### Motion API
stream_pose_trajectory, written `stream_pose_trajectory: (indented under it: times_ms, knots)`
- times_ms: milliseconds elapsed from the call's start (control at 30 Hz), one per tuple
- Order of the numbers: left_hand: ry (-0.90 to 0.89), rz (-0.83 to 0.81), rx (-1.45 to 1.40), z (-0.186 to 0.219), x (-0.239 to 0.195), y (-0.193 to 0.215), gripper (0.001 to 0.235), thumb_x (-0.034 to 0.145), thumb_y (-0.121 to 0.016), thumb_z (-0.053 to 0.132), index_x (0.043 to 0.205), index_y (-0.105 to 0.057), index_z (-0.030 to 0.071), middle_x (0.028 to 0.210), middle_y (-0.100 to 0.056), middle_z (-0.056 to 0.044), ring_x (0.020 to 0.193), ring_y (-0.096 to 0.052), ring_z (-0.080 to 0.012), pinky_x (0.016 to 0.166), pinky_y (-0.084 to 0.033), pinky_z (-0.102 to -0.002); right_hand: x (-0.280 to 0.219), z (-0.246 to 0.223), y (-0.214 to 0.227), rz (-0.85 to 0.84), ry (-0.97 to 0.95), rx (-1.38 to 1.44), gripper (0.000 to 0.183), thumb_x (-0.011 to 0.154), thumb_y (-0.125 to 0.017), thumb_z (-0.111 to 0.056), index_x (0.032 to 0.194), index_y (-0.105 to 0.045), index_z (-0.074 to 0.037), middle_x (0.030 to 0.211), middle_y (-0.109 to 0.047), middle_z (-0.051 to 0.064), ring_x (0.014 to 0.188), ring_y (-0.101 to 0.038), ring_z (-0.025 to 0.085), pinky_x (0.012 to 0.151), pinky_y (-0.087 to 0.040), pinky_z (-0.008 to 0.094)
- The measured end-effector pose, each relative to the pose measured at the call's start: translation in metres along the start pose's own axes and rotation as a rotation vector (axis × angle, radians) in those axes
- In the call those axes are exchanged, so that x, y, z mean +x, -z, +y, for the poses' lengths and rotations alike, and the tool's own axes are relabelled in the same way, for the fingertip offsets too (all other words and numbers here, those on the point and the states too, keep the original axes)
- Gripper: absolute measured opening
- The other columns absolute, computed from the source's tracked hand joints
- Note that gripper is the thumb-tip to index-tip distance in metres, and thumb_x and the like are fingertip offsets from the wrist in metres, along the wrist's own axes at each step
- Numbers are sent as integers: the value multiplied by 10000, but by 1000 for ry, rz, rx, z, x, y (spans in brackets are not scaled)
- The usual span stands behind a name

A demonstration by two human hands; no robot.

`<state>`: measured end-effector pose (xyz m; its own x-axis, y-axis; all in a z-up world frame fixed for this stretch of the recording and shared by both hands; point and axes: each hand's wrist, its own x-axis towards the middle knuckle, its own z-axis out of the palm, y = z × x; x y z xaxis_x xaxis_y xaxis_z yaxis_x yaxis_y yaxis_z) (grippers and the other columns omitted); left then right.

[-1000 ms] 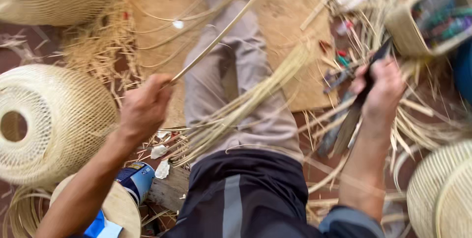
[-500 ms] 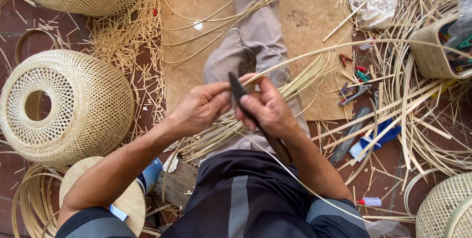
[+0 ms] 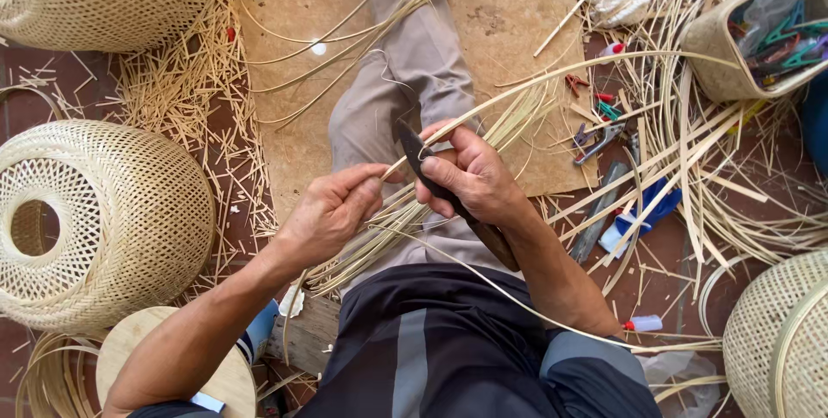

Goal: The person sits on the floor and uses a knife to split long bamboo strips into thinner pieces. They hold the strips in one hand and carefully shave them with the knife in the other, working over their lap.

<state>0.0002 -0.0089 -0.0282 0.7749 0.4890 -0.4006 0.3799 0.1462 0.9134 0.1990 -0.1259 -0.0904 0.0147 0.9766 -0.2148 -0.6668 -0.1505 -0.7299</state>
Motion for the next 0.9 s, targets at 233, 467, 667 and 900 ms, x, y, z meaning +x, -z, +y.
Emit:
stream_pose_trajectory:
  times_ms: [233, 467, 667, 900]
  knots:
    - [218, 54, 101, 8, -21, 19, 299, 1039, -510, 159, 1206, -732, 49, 616, -495, 44, 506, -387, -33, 436, -279, -204, -7, -29, 34, 179, 131, -149, 259, 1028, -598, -127, 1262, -527, -43, 798, -703, 119, 522, -570, 121, 466, -478, 246]
    - [376, 172, 158, -36, -52, 86, 314, 1007, -528, 161, 1208, -748, 64, 622, -523, 10, 470, -392, -82, 391, -305, -236, -24, -37, 146, 414, 226, -103, 140, 1067, -592, -182, 1130, -565, -60, 800, -660, 47, 527, -533, 90, 475, -449, 219]
    - [157, 412, 74, -11, -76, 130, 276, 1080, -480, 149, 1208, -696, 32, 648, -508, 7, 506, -393, -86, 398, -327, -228, -85, -82, 240, 846, 415, -150, 180, 1126, -599, -240, 1065, -568, -74, 739, -523, -27, 563, -475, 60, 483, -400, 237]
    - [-132, 361, 502, -64, -40, 91, 271, 1020, -609, 183, 1239, -722, 72, 736, -644, 19, 582, -541, -48, 450, -436, -219, -85, -53, 212, 757, 448, -66, 193, 1136, -495, -170, 1224, -600, -33, 868, -644, 43, 584, -524, 82, 516, -445, 224]
